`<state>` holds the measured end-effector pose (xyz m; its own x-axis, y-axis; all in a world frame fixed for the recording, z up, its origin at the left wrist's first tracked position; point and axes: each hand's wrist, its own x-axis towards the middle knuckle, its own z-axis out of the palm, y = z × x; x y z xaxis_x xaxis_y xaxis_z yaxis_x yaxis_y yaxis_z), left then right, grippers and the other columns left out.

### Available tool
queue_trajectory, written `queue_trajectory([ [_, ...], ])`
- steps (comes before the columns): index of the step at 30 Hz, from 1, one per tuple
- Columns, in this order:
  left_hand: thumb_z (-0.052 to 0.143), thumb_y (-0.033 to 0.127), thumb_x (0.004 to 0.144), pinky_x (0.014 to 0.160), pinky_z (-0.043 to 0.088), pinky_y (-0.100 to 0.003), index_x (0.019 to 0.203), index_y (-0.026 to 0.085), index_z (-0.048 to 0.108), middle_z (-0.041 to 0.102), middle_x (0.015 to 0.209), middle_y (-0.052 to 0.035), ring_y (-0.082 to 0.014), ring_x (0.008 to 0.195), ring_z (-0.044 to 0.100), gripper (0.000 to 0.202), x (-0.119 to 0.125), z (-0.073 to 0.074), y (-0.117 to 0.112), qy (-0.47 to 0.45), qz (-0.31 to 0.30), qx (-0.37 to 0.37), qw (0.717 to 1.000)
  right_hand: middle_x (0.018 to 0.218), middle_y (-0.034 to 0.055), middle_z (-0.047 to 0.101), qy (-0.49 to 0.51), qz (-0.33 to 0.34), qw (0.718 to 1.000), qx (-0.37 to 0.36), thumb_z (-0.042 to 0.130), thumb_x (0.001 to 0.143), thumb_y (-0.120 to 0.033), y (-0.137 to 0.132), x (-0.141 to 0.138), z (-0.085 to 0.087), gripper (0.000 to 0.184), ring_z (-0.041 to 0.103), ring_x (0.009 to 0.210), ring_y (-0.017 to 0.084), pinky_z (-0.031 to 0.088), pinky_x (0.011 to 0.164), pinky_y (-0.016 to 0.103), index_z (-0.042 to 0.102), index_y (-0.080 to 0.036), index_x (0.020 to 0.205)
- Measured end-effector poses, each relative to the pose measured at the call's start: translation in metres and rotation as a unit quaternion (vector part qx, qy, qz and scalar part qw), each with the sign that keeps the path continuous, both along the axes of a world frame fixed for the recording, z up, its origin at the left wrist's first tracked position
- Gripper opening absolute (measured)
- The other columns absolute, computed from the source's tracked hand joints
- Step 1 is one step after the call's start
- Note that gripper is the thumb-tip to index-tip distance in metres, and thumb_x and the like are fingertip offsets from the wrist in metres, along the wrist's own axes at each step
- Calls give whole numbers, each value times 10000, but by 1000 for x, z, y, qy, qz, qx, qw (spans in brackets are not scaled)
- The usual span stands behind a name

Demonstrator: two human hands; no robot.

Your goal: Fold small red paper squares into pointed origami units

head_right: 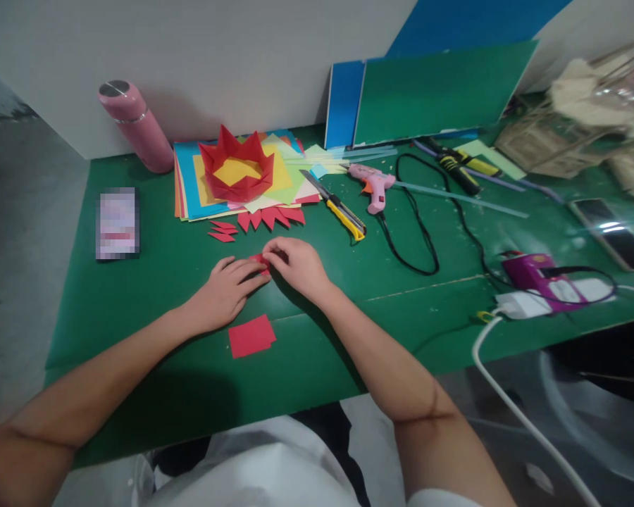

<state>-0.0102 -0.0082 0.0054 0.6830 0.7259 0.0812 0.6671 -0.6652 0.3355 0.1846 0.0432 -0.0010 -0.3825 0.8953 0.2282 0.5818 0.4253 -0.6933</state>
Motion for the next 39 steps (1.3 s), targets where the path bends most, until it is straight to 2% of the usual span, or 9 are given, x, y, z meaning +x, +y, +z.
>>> queue_trajectory([
  [4,423,58,820,1104,259,-522,1293,195,529,516,1381,-87,-250,1310,408,503,0,0,0,1,-6,2,1000,765,0,709,9,-12,999,-43,632,806,-191,-3,0,2,94,570,609,127,430,596,250,691,-209,877],
  [10,444,59,805,1089,294,-509,1261,195,553,510,1362,-110,-260,1287,425,488,0,-3,0,-6,-3,25,1000,695,-3,676,-34,-47,998,-13,658,789,-177,-6,-1,4,45,534,583,121,404,586,247,695,-199,802],
  [15,441,49,803,1066,310,-507,1236,219,579,493,1326,-134,-252,1257,439,485,-1,-5,-2,-15,11,40,999,668,16,621,-69,6,996,61,654,812,-189,-2,0,0,70,529,624,140,397,608,268,685,-186,750],
  [19,454,65,814,1007,350,-506,1224,248,597,486,1312,-141,-272,1239,440,472,-1,-7,-2,-16,27,50,998,716,38,646,-58,38,993,93,627,849,-217,1,3,-3,99,561,664,153,425,617,275,699,-187,788],
  [24,453,71,817,972,366,-496,1232,247,598,476,1318,-142,-288,1226,433,473,0,-5,-2,-5,35,41,999,772,45,676,-54,99,988,103,579,879,-210,4,8,-2,135,603,719,158,464,650,278,713,-200,860],
  [33,454,74,824,989,373,-475,1246,238,597,502,1281,-130,-276,1211,435,475,0,-4,-1,-9,24,23,999,810,69,686,-100,143,975,141,532,903,-195,9,13,-2,182,613,772,181,477,685,295,712,-179,879],
  [39,458,77,827,1005,362,-491,1248,233,592,426,1382,-139,-293,1256,411,469,-1,-7,-1,-13,28,26,999,827,66,671,-126,150,970,147,504,918,-205,10,16,-1,216,601,779,182,475,692,298,720,-202,923],
])
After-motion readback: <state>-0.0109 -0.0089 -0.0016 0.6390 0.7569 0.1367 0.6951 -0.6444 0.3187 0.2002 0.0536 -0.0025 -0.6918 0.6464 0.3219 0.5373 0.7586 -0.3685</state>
